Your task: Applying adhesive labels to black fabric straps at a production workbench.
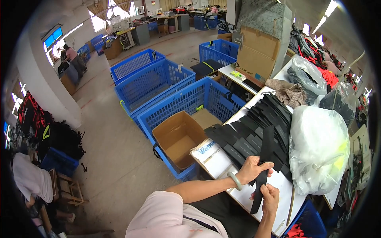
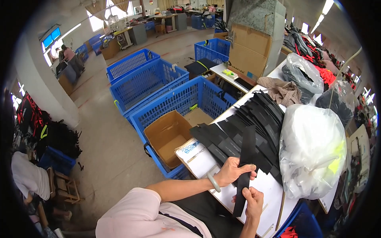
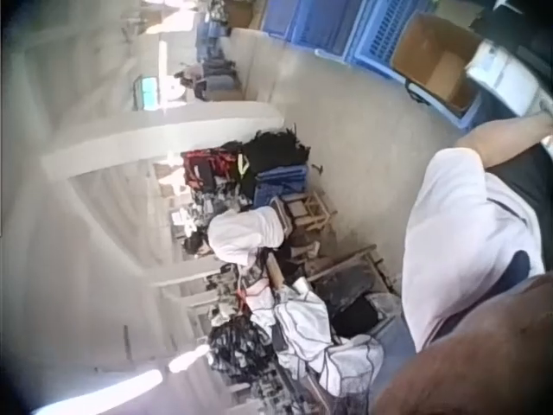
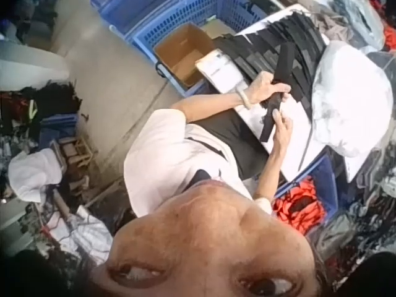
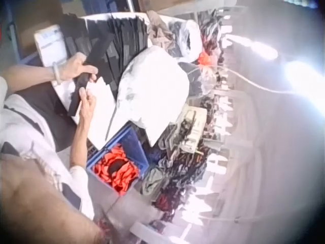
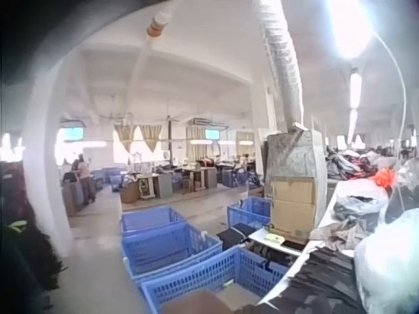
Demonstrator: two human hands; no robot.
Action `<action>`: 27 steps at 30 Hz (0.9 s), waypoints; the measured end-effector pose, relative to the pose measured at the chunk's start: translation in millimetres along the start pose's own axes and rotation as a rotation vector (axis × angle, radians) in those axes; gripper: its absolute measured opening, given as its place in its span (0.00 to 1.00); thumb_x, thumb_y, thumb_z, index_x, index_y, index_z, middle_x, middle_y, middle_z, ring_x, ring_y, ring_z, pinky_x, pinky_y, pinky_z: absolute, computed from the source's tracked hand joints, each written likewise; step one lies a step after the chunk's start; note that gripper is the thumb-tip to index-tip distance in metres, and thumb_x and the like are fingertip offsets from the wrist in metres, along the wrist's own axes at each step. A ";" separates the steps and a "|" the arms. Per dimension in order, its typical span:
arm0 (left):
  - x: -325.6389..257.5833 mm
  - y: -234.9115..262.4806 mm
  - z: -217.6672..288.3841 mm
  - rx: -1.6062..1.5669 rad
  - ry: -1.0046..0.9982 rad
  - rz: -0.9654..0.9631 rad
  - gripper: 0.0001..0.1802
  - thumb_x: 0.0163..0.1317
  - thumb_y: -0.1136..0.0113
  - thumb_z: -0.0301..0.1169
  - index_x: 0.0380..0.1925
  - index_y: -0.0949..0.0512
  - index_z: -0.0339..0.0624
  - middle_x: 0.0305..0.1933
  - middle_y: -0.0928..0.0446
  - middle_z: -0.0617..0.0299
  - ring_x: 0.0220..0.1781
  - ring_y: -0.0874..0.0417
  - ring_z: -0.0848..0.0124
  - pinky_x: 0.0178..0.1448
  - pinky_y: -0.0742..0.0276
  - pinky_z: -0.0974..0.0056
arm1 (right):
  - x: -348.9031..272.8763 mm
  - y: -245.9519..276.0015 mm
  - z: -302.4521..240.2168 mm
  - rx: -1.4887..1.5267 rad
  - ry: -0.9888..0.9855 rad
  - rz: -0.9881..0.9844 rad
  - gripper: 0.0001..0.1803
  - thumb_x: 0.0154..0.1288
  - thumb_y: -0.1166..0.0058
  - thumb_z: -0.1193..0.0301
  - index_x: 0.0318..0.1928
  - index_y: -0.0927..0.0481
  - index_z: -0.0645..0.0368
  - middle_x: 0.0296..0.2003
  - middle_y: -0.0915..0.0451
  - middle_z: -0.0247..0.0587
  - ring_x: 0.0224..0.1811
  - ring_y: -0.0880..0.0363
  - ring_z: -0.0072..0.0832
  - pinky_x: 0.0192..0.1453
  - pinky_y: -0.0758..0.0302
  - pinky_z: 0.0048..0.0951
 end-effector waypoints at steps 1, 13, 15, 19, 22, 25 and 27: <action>-0.1 -1.2 4.6 0.130 -0.073 0.031 0.14 0.61 0.35 0.35 0.30 0.19 0.31 0.26 0.18 0.57 0.27 0.17 0.74 0.32 0.19 0.70 | 0.9 -4.3 3.2 0.000 -0.007 0.001 0.12 0.62 0.44 0.71 0.26 0.25 0.67 0.18 0.23 0.44 0.15 0.24 0.27 0.23 0.19 0.31; 0.9 -34.1 -13.8 -0.373 0.243 0.067 0.20 0.69 0.48 0.45 0.28 0.30 0.38 0.20 0.36 0.67 0.20 0.34 0.76 0.34 0.24 0.64 | -6.7 7.4 -20.2 -0.209 0.171 0.177 0.09 0.62 0.42 0.74 0.28 0.23 0.68 0.20 0.22 0.38 0.20 0.26 0.19 0.27 0.27 0.22; 4.9 -36.8 -15.8 -0.353 0.204 0.093 0.20 0.69 0.48 0.45 0.28 0.30 0.38 0.19 0.37 0.69 0.20 0.36 0.77 0.33 0.25 0.65 | -7.4 10.8 -18.8 -0.337 0.204 0.194 0.09 0.63 0.43 0.74 0.30 0.21 0.69 0.21 0.21 0.39 0.22 0.26 0.17 0.28 0.29 0.21; 10.0 -39.6 -10.8 -0.327 0.102 0.156 0.21 0.70 0.49 0.47 0.28 0.31 0.40 0.16 0.42 0.72 0.19 0.40 0.80 0.31 0.29 0.66 | -6.6 2.4 -25.4 -0.507 0.631 0.430 0.05 0.64 0.44 0.78 0.34 0.22 0.70 0.23 0.23 0.33 0.24 0.34 0.13 0.28 0.35 0.19; 9.3 -38.1 -3.6 -0.268 0.136 0.095 0.22 0.69 0.49 0.47 0.26 0.31 0.40 0.15 0.43 0.73 0.17 0.42 0.80 0.28 0.31 0.68 | -7.7 7.8 -23.4 -0.390 0.493 0.416 0.04 0.63 0.44 0.79 0.36 0.21 0.70 0.24 0.23 0.34 0.25 0.32 0.16 0.30 0.32 0.21; 13.9 -46.4 -1.1 -0.251 0.124 0.098 0.23 0.69 0.48 0.48 0.25 0.31 0.40 0.14 0.43 0.73 0.16 0.41 0.81 0.28 0.32 0.69 | -14.6 9.7 -28.7 -0.551 0.623 0.508 0.06 0.62 0.43 0.80 0.39 0.20 0.69 0.29 0.17 0.43 0.31 0.21 0.23 0.39 0.25 0.25; 21.5 -47.2 0.1 -0.325 0.081 0.135 0.22 0.68 0.48 0.46 0.26 0.29 0.37 0.15 0.35 0.67 0.19 0.32 0.76 0.31 0.29 0.67 | -18.0 -2.7 -49.8 -0.649 0.695 0.456 0.15 0.58 0.39 0.78 0.46 0.21 0.67 0.36 0.17 0.47 0.38 0.18 0.31 0.44 0.24 0.29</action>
Point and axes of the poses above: each hand's wrist, its own x-axis towards the middle knuckle, its own y-axis out of the back of the hand, z = x × y, the point moved 5 cm from there along x, towards the middle knuckle
